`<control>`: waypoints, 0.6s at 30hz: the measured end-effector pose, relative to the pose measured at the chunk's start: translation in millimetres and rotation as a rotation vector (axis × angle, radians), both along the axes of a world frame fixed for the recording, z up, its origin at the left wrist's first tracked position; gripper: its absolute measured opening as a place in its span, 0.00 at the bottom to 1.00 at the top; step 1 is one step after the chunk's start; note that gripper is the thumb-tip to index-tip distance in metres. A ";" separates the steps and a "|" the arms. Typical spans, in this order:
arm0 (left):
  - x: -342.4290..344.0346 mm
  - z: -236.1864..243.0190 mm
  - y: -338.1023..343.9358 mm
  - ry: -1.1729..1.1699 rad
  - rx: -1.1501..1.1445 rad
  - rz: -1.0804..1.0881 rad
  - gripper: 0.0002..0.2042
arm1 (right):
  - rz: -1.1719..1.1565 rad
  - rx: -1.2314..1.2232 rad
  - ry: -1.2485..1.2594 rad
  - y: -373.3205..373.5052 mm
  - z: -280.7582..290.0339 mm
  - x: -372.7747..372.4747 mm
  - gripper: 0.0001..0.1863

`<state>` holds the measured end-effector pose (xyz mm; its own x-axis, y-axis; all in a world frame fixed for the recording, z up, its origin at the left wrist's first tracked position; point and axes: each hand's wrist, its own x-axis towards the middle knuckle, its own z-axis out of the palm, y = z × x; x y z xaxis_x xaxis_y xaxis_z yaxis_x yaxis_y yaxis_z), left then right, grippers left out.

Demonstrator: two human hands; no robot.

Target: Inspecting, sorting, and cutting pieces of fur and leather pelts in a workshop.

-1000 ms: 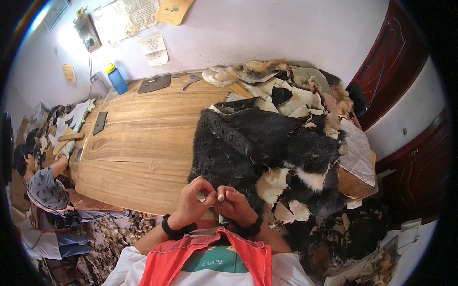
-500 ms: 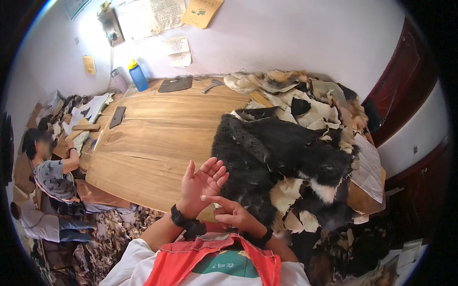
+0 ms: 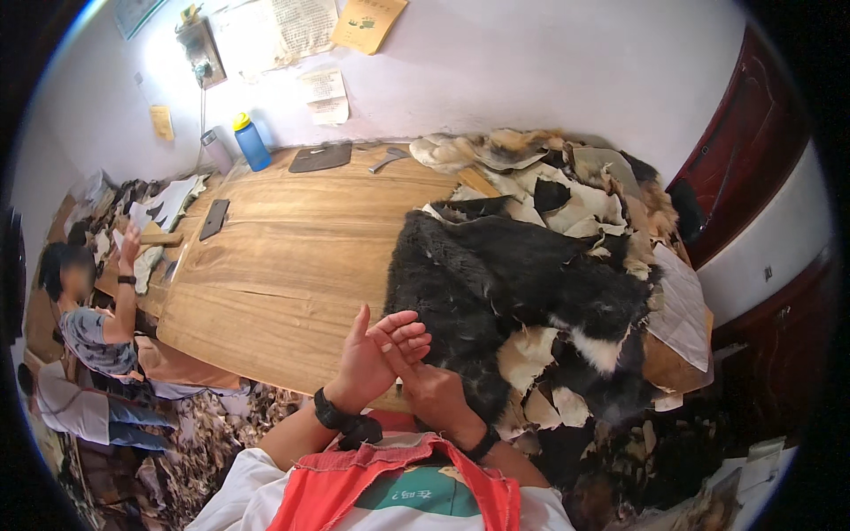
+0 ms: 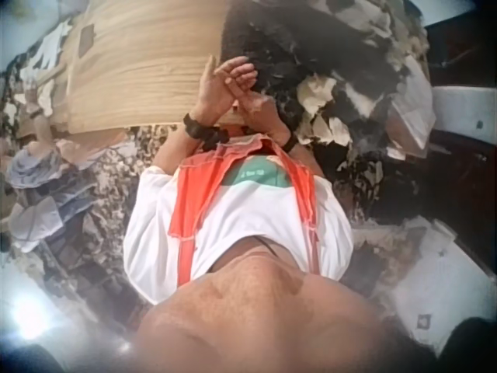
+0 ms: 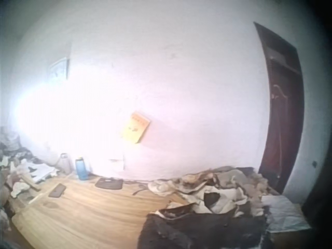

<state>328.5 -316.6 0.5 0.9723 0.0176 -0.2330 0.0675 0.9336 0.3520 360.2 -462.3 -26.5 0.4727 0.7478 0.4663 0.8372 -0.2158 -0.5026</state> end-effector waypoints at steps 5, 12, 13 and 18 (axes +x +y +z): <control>-2.0 -0.4 -5.7 0.097 0.390 -0.032 0.23 | -0.014 -0.102 -0.086 -0.9 -10.8 -0.4 0.35; -6.2 11.3 -13.6 0.008 0.487 -0.055 0.14 | -0.014 0.027 -0.023 -1.5 -7.7 -3.7 0.31; -4.5 18.4 -18.9 0.033 0.476 -0.009 0.14 | -0.020 0.027 -0.036 -1.4 -7.1 -3.1 0.30; -3.3 3.6 -18.6 -0.032 0.520 0.015 0.16 | -0.039 -0.041 -0.015 1.5 -15.4 -4.0 0.28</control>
